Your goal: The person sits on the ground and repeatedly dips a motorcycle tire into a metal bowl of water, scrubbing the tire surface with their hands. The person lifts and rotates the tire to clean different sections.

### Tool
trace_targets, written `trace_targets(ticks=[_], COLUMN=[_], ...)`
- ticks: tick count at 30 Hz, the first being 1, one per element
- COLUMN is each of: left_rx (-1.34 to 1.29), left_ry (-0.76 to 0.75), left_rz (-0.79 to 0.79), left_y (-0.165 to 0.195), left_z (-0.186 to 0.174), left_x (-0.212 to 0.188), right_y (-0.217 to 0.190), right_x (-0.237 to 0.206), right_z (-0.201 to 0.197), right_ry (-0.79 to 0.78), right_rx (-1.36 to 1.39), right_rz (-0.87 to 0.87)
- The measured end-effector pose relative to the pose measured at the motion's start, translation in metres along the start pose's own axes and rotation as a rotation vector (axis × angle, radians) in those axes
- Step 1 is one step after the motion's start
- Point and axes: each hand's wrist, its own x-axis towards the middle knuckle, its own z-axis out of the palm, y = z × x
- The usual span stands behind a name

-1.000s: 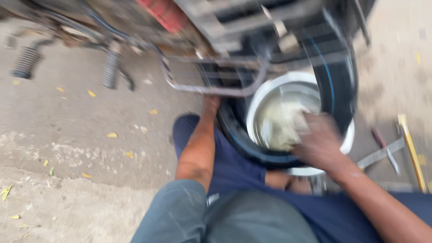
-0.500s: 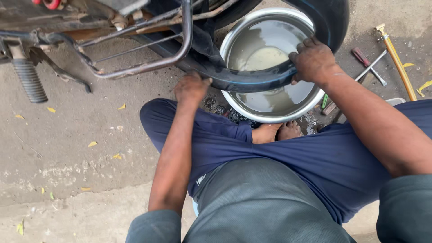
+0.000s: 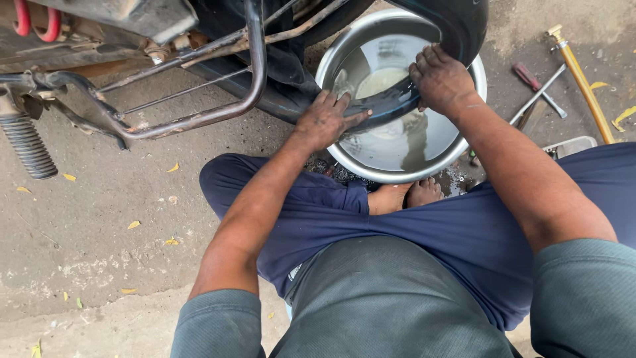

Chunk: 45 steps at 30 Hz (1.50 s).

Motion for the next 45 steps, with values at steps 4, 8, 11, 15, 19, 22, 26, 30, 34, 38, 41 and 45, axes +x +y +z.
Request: trace_targets(ticks=[4,8,11,15,19,22,26,30,34,38,41,45], left_rx=[-0.005,-0.037,-0.008,0.063,0.028,0.034,0.109,0.040,0.019,-0.076,-0.006,-0.060], left_ry=[-0.113,-0.277,-0.242,-0.157,-0.264,-0.299,-0.384,-0.319,-0.324,-0.320,-0.335,-0.336], left_rz=[-0.046,-0.127,-0.149,-0.184,-0.226,-0.235,-0.215,-0.243,-0.217,-0.246,-0.230,-0.253], left_y=[0.004,0.008,0.012,0.016,0.018,0.019,0.018,0.016,0.014,0.012,0.012,0.012], left_z=[0.004,0.011,0.017,0.025,0.031,0.035,0.037,0.037,0.033,0.028,0.024,0.017], left_x=[0.013,0.025,0.033,0.041,0.048,0.052,0.055,0.056,0.055,0.054,0.053,0.052], right_y=[-0.001,-0.002,-0.005,-0.008,-0.013,-0.016,-0.020,-0.021,-0.021,-0.022,-0.024,-0.024], right_x=[0.009,0.017,0.024,0.034,0.042,0.045,0.048,0.048,0.046,0.044,0.042,0.042], right_z=[0.005,0.009,0.015,0.030,0.044,0.047,0.043,0.042,0.046,0.045,0.044,0.043], right_ry=[0.010,0.020,0.042,0.058,0.171,0.139,0.085,0.096,0.154,0.145,0.132,0.146], right_rx=[-0.018,-0.038,-0.053,-0.071,-0.146,-0.148,-0.170,-0.193,-0.198,-0.179,-0.239,-0.212], right_rz=[-0.012,-0.025,-0.033,-0.031,-0.015,-0.018,-0.004,-0.009,-0.020,-0.019,-0.011,-0.013])
